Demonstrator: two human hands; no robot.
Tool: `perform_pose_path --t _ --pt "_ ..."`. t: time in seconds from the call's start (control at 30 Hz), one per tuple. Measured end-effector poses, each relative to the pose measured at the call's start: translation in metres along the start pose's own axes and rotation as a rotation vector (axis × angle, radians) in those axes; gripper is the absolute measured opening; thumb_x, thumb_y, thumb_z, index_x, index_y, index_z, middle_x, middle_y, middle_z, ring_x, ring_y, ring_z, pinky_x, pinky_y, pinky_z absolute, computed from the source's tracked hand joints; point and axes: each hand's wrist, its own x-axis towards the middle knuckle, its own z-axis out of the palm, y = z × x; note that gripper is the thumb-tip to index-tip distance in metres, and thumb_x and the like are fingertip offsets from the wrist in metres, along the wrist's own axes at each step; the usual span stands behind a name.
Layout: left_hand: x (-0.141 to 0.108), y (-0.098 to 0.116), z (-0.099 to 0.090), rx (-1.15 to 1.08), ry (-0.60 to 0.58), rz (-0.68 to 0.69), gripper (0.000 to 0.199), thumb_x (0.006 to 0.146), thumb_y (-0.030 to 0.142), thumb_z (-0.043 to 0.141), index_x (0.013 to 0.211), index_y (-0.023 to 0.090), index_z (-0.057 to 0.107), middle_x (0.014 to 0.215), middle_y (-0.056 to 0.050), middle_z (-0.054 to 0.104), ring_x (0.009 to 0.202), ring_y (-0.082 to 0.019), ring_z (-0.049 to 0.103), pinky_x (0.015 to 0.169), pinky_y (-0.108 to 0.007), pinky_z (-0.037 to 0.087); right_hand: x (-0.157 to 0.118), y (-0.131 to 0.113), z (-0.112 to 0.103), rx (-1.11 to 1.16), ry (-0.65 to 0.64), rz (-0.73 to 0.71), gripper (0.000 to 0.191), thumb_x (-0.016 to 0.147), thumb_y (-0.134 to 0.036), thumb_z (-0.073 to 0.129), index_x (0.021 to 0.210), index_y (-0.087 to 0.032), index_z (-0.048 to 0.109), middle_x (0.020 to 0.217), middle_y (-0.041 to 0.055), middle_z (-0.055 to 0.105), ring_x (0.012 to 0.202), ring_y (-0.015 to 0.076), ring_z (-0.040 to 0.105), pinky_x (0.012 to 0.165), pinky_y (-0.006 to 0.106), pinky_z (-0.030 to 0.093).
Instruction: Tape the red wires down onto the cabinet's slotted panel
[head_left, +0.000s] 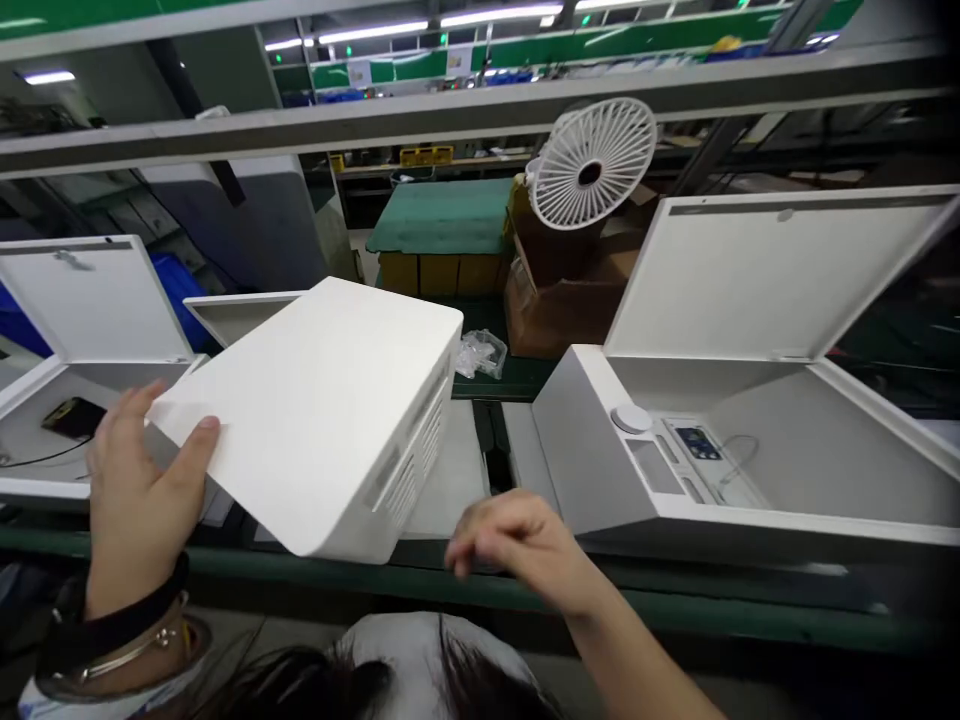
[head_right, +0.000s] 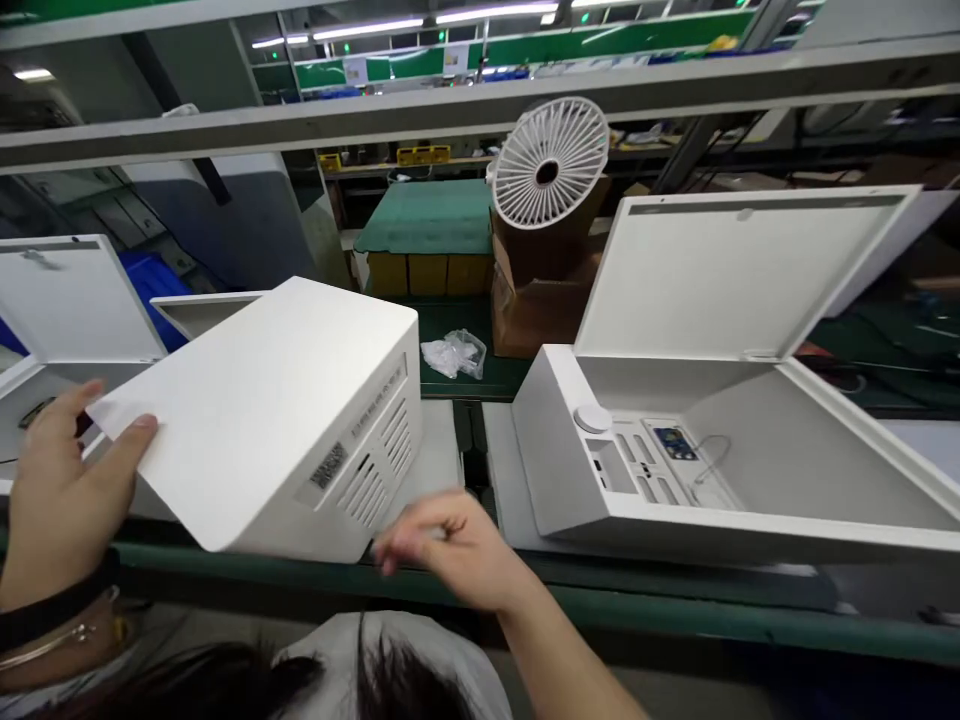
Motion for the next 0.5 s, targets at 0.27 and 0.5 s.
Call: perform_pose_path --t 0.27,0.5 --pt "0.001 0.039 0.008 0.125 -0.339 0.194 0.068 0.077 0.064 0.043 0.117 0.011 0.056 0.126 -0.004 0.056 0.126 -0.022 0.04 0.106 -0.048 0.021 -0.127 0.214 -0.039 -0.697 0.462 0.242 0.034 0.085 -0.039 0.046 0.112 -0.028 0.063 0.117 0.0076 0.062 0.115 0.0301 0.052 0.096 0.052 0.042" --pt "-0.024 0.054 0.015 0.132 -0.173 0.144 0.041 0.081 0.036 0.036 0.097 0.008 0.062 0.119 0.005 0.06 0.113 -0.01 0.05 0.098 -0.033 0.036 -0.151 0.274 -0.026 -1.036 0.332 0.219 0.036 0.086 -0.034 0.041 0.117 -0.03 0.059 0.126 0.0061 0.056 0.125 0.0327 0.042 0.101 0.056 0.034"
